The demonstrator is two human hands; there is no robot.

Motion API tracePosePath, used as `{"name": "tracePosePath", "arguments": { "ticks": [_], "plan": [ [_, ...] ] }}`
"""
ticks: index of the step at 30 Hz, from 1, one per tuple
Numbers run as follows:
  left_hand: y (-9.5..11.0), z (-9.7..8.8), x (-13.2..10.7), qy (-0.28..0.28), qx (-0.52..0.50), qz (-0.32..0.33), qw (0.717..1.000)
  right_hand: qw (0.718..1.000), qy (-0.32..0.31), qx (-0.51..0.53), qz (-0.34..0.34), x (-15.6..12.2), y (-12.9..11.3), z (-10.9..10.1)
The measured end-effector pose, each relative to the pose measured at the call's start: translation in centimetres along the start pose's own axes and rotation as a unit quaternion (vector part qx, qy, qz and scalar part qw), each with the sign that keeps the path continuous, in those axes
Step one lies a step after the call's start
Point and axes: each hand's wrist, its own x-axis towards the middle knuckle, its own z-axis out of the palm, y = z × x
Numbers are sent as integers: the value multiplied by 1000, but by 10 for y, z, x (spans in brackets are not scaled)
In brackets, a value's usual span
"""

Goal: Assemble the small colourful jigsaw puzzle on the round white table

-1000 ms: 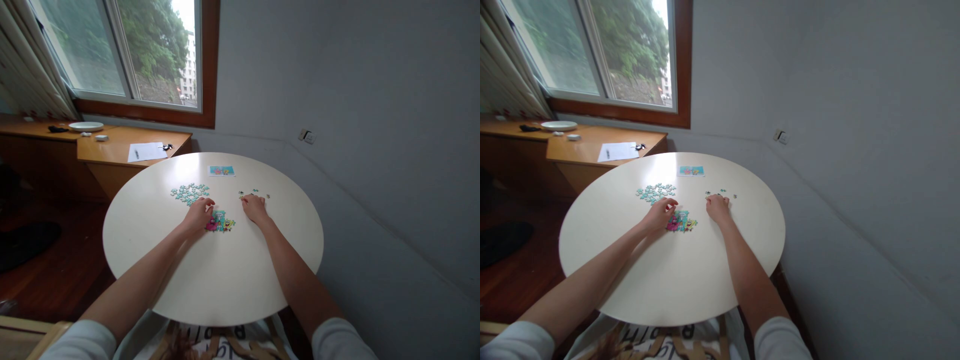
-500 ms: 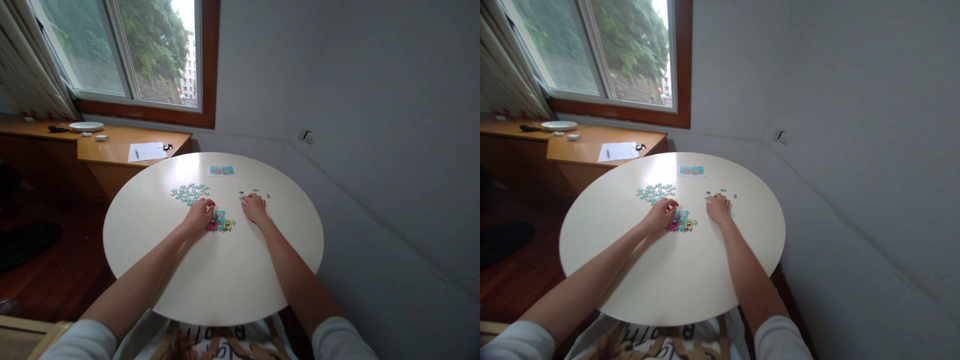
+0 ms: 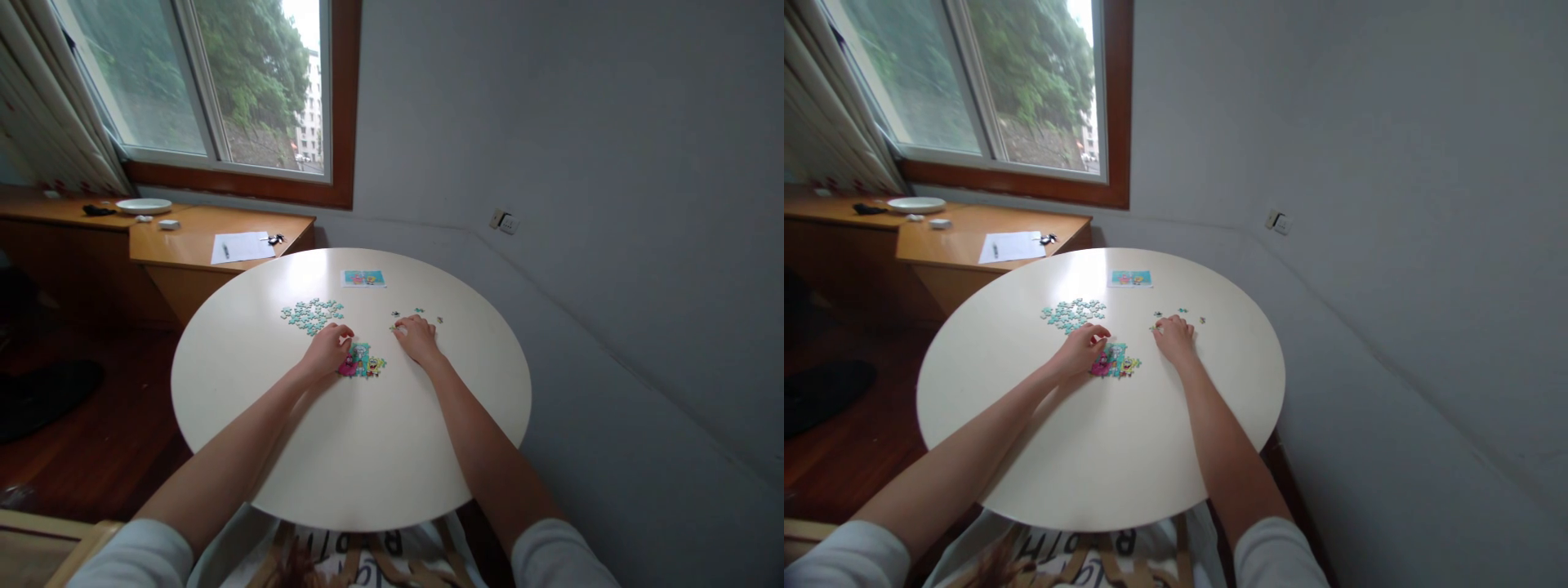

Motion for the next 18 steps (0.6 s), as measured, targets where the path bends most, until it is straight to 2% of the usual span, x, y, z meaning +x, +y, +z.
{"name": "tracePosePath", "arguments": {
  "ticks": [18],
  "plan": [
    [1,-2,0,-8,-5,1,1000,1000,-8,5,12,-2,-3,-5]
  ]
}}
